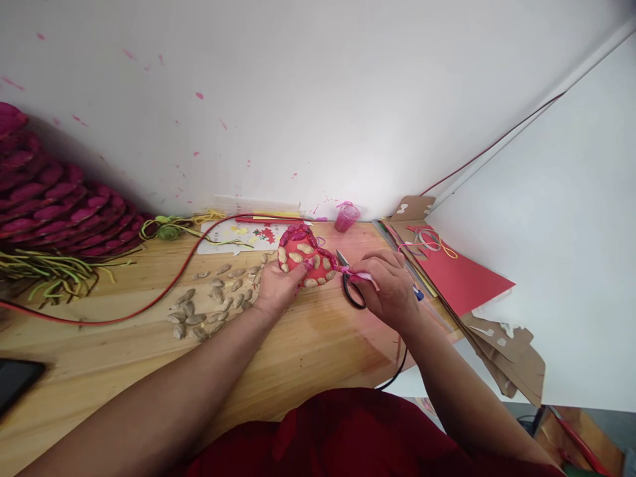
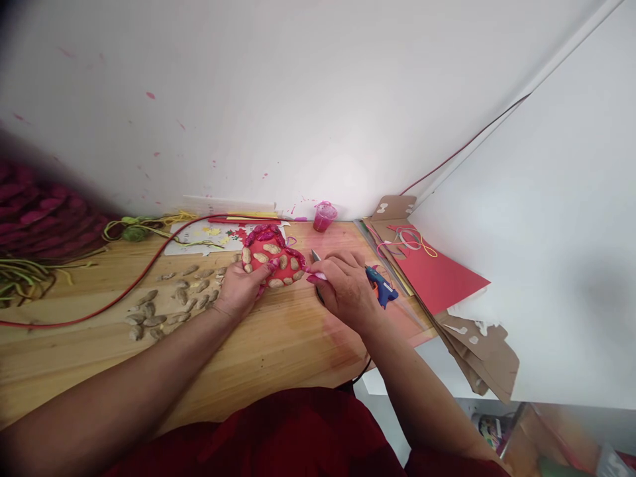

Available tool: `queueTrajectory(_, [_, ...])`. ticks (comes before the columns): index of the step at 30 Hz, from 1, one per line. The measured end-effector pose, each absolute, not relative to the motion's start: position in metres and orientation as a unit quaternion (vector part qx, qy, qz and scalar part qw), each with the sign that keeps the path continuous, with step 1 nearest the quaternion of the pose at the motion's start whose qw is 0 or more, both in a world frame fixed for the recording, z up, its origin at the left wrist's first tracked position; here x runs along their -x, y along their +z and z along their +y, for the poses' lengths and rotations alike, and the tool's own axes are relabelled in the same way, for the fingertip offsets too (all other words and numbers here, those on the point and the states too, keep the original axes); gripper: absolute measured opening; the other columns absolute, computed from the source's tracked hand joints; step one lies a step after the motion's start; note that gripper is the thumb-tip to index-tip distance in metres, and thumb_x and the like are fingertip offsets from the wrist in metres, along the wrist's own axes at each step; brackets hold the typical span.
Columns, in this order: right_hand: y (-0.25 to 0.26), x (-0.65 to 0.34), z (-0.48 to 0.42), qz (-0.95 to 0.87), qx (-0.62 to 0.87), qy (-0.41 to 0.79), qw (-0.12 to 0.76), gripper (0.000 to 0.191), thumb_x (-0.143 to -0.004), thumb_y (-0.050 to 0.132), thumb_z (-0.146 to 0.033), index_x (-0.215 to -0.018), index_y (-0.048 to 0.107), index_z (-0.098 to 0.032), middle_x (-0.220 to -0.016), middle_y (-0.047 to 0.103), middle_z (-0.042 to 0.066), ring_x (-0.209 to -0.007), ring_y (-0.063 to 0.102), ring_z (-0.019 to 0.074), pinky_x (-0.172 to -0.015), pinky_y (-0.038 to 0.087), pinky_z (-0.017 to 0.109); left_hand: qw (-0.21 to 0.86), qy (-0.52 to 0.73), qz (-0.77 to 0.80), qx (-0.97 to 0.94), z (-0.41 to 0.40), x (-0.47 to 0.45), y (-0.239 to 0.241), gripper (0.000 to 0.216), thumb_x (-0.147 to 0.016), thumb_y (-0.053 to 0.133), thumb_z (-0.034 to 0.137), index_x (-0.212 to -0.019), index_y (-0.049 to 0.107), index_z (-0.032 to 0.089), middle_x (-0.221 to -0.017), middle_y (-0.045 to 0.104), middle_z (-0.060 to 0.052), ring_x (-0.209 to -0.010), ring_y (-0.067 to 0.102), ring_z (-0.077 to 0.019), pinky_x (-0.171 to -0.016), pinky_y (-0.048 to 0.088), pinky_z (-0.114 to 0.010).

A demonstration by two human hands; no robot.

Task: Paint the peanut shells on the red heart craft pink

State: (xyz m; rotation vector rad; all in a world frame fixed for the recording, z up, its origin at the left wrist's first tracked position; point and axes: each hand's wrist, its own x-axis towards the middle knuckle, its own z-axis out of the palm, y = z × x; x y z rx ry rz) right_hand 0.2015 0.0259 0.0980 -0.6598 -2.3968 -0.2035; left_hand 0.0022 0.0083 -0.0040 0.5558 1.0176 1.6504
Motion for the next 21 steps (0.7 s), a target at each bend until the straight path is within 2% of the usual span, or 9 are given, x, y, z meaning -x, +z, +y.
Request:
queueTrajectory(5, [0.096,-0.209,0.031,-0.91,0.262,-0.072,0.314,0.008,-0.102,0.057,-0.026,-0.098,0.064,-0.025,-0.087,0.074,0.003,-0.091,0.066,0.0222,-0.08,0.04,0.039,0.54,0.694,0.423,-0.22,0.007,-0.003,0.001,0.051,-0.049,0.099,0.045,-0.085,0.078,0.016,-0.078,0.081,-0.008,-0.079,0.079,-0.0282,-0.077,0.065,-0.039])
queueTrajectory(11, [0.095,-0.21,0.029,-0.902,0.26,-0.056,0.34,0.007,-0.101,0.057,-0.023,-0.102,0.064,-0.025,-0.087,0.074,0.003,-0.093,0.066,0.0228,-0.081,0.042,0.039,0.545,0.7,0.405,-0.222,0.008,-0.002,0.003,0.052,-0.048,0.1,0.044,-0.086,0.078,0.015,-0.078,0.08,-0.007,-0.075,0.079,-0.0272,-0.078,0.065,-0.04])
queueTrajectory(16, [0.092,-0.211,0.029,-0.9,0.269,-0.049,0.34,0.006,-0.101,0.058,-0.024,-0.102,0.064,-0.025,-0.086,0.074,0.003,-0.091,0.067,0.0228,-0.082,0.043,0.039,0.54,0.698,0.414,-0.223,0.008,-0.002,0.003,0.049,-0.051,0.098,0.044,-0.086,0.078,0.015,-0.078,0.08,-0.007,-0.07,0.077,-0.0249,-0.068,0.064,-0.035])
queueTrajectory(21, [0.091,-0.214,0.031,-0.896,0.267,-0.062,0.35,0.006,-0.099,0.06,-0.022,-0.103,0.064,-0.024,-0.088,0.073,0.003,-0.092,0.066,0.0228,-0.084,0.043,0.039,0.541,0.706,0.403,-0.215,0.008,-0.003,0.004,0.051,-0.048,0.1,0.04,-0.086,0.078,0.015,-0.076,0.08,-0.007,-0.071,0.077,-0.0251,-0.074,0.065,-0.037])
